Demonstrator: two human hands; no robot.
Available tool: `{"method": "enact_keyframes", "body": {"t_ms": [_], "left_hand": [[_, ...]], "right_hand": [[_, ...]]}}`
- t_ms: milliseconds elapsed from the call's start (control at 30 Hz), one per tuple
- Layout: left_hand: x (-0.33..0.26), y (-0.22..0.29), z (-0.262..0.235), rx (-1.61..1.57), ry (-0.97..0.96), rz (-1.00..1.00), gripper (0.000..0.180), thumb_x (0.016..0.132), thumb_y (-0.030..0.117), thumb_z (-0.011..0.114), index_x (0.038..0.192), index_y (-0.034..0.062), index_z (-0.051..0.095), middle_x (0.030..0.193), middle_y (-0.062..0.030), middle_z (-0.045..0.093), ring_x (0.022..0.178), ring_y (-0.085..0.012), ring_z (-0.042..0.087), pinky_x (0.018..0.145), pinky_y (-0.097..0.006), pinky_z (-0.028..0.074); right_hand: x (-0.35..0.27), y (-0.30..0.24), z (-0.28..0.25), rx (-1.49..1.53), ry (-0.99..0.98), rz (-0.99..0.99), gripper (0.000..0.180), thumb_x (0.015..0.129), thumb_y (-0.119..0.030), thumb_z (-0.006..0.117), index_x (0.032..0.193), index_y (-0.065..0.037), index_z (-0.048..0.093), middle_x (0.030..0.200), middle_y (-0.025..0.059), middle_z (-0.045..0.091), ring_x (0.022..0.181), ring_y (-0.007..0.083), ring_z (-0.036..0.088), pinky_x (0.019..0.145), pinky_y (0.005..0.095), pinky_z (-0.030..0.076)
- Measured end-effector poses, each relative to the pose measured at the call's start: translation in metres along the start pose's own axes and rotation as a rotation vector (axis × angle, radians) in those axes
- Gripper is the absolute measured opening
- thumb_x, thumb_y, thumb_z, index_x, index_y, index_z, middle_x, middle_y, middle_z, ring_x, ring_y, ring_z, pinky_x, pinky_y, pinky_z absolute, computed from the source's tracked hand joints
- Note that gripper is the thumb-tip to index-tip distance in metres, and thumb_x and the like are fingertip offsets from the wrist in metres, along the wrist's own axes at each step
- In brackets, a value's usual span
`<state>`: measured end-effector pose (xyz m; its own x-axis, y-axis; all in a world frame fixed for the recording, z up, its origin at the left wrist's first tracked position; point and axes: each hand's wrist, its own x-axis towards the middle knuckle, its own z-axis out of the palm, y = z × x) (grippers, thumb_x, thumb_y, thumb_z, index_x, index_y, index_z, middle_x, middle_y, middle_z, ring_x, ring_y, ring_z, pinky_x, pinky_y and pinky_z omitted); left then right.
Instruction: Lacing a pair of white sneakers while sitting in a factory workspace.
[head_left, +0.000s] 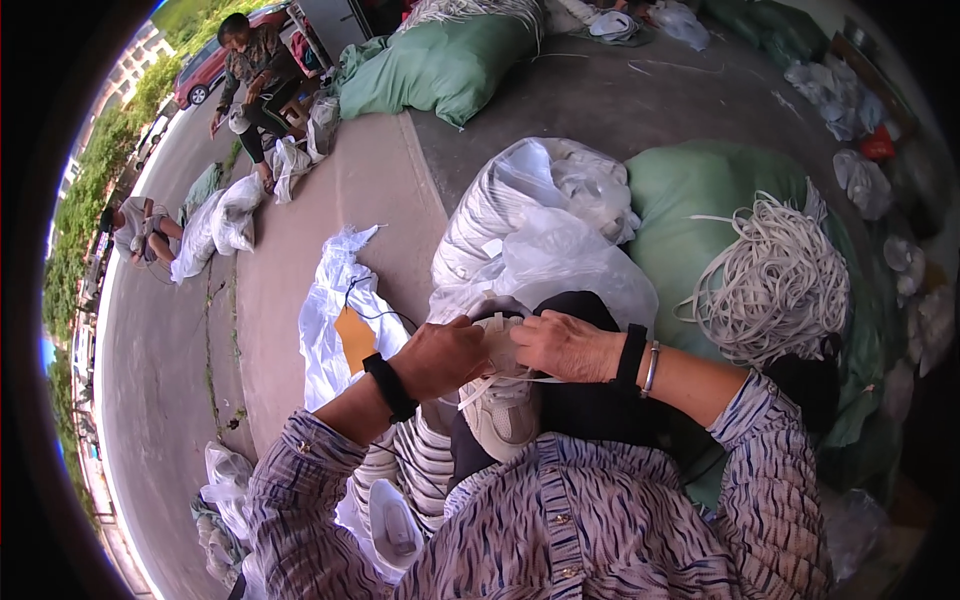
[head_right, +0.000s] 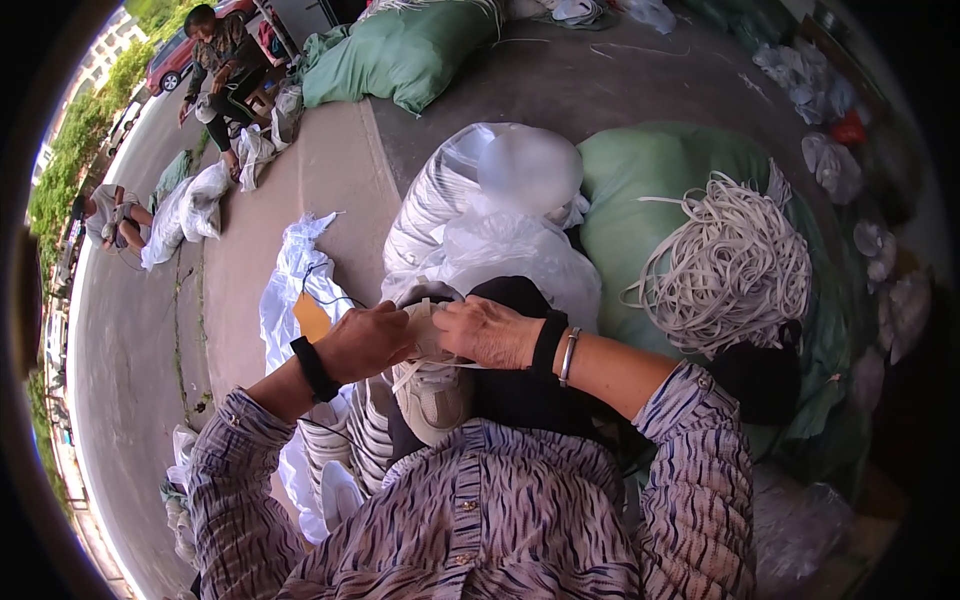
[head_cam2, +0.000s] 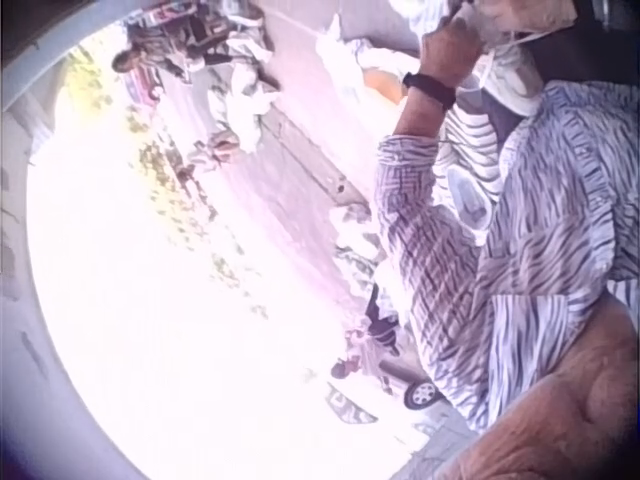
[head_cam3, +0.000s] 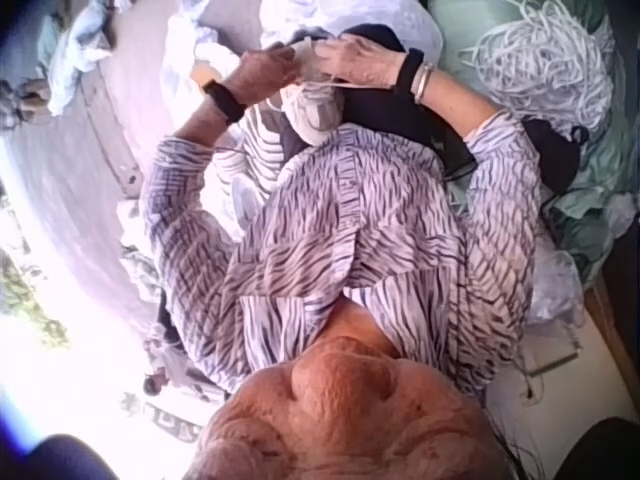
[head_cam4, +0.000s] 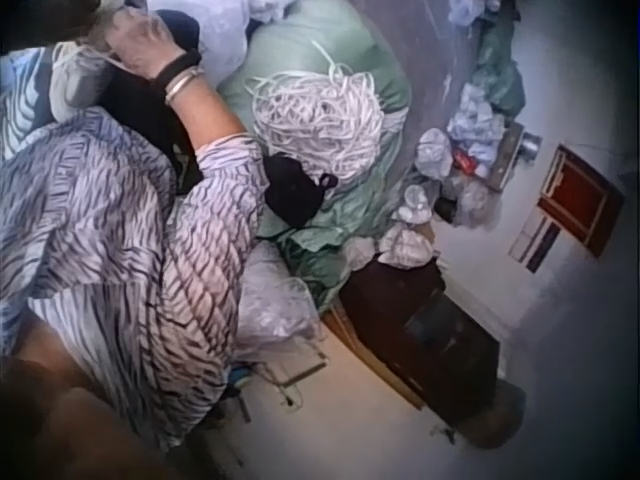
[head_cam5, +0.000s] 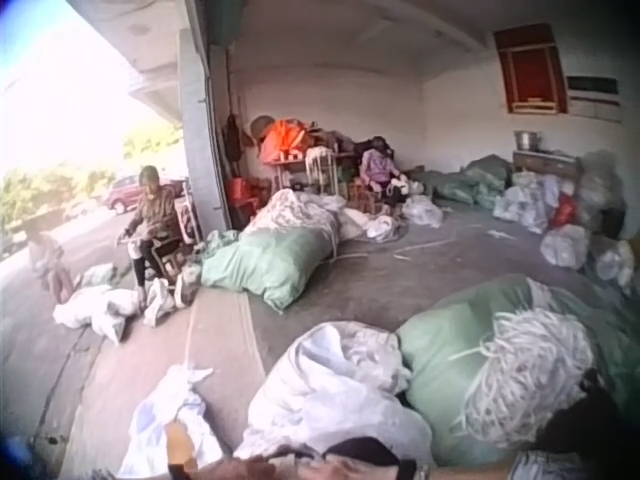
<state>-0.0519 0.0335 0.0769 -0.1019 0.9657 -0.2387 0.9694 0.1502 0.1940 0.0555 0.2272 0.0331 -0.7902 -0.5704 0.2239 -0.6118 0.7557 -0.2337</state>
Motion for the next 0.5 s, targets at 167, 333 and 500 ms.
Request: {"method": "enact_keyframes", "body": {"t_ms": [167, 333, 500], "left_hand": [[0.012, -0.01, 0.028, 0.262, 0.006, 0.112, 0.015, 0.083, 0.019, 0.06, 0.08, 0.0044, 0.064, 0.083, -0.0046, 0.061, 0.081, -0.0226, 0.06, 0.07, -0.034, 0.051], [0.006, -0.007, 0.016, -0.285, 0.124, -0.174, 0.009, 0.085, 0.015, 0.055, 0.081, 0.0094, 0.061, 0.076, -0.0081, 0.06, 0.077, -0.0286, 0.059, 0.066, -0.036, 0.047], [0.0, 0.003, 0.016, -0.352, 0.176, -0.127, 0.003, 0.08, 0.012, 0.06, 0.082, 0.0098, 0.06, 0.08, -0.0064, 0.061, 0.078, -0.0257, 0.06, 0.067, -0.035, 0.048]], "right_hand": [[0.013, 0.001, 0.008, 0.12, -0.115, 0.106, 0.01, 0.071, -0.013, 0.061, 0.072, -0.002, 0.061, 0.085, 0.0118, 0.054, 0.081, 0.0285, 0.058, 0.071, 0.0377, 0.048], [0.027, -0.015, -0.012, 0.107, -0.358, 0.345, 0.026, 0.069, -0.011, 0.065, 0.091, 0.001, 0.066, 0.096, 0.0209, 0.061, 0.092, 0.0326, 0.059, 0.079, 0.0416, 0.045], [0.024, -0.022, -0.009, 0.097, -0.371, 0.41, 0.024, 0.072, -0.013, 0.064, 0.091, 0.0, 0.066, 0.099, 0.017, 0.059, 0.103, 0.0301, 0.054, 0.082, 0.0424, 0.041]]}}
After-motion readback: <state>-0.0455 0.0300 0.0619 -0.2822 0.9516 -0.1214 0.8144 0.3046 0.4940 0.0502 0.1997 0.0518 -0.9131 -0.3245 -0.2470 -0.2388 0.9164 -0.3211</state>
